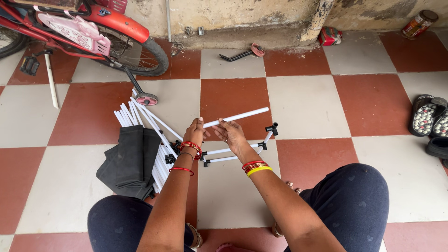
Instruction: The person assembles a frame by connecting white plastic tubes with black joints by hand, pressing the components together while seated on the floor.
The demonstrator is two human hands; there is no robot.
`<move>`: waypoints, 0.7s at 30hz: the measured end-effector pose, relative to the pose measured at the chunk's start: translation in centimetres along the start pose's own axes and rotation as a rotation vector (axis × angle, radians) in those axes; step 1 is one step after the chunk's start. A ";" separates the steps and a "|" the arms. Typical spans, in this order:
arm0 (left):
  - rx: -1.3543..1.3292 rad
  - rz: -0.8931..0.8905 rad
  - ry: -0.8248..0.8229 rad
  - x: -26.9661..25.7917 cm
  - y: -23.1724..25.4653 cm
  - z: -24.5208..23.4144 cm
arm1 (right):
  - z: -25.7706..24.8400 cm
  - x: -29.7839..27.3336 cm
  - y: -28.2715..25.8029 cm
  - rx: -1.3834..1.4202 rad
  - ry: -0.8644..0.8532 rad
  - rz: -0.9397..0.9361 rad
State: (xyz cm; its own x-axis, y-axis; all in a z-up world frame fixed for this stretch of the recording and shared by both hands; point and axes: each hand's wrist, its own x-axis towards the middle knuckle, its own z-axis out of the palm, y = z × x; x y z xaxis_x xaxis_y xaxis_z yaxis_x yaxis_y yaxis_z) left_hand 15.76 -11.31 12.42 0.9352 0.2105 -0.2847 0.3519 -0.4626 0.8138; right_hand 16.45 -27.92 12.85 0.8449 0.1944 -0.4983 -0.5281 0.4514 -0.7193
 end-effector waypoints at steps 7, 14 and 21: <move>-0.068 -0.063 -0.027 1.0 -0.7 -0.2 | -1.2 -0.4 1.5 -0.057 0.050 -0.019; 0.023 -0.016 0.048 1.1 -0.7 -0.3 | -1.0 -1.9 2.3 -0.091 0.037 -0.015; 0.045 -0.024 0.035 0.5 0.2 -0.7 | -0.9 -3.4 3.2 -0.058 0.044 -0.013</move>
State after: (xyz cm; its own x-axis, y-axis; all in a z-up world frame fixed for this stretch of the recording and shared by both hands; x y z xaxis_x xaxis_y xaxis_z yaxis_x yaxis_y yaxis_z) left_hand 16.32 -10.68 12.83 0.9246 0.2516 -0.2859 0.3768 -0.4952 0.7828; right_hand 11.77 -27.92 11.81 0.8476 0.1499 -0.5090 -0.5225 0.4023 -0.7517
